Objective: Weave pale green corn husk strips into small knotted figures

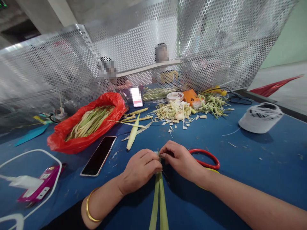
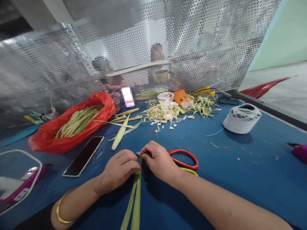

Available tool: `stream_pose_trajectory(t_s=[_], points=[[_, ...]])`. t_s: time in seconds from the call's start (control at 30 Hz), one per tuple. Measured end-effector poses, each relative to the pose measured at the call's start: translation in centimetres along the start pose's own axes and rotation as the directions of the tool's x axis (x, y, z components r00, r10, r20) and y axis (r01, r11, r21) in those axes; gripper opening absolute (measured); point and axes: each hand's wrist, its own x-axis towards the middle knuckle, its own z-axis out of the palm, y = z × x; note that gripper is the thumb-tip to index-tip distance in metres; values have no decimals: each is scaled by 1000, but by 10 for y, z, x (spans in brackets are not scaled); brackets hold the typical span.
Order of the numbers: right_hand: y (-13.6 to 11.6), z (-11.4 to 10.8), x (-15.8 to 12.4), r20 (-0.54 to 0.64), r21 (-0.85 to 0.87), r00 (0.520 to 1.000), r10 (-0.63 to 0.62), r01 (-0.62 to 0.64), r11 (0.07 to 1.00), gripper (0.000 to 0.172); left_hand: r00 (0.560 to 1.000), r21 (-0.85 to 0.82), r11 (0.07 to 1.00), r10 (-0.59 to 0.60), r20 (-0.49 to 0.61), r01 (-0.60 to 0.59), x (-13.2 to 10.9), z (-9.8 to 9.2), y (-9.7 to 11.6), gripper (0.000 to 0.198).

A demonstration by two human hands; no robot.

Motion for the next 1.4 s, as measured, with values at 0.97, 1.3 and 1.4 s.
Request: stream_pose_trajectory(t_s=[0.97, 1.3, 1.4], points=[[-2, -1, -2, 47, -107, 999, -13, 18, 994, 18, 633, -676, 237, -646, 427, 697, 4, 1, 3, 18], [-12, -5, -8, 192, -241, 980, -55, 101, 965, 21, 712, -384, 601, -621, 328, 701, 4, -8, -2, 10], [-15, -6, -9, 238, -272, 970, -54, 120, 955, 24, 757, -342, 677, -557, 341, 652, 2, -11, -8, 13]])
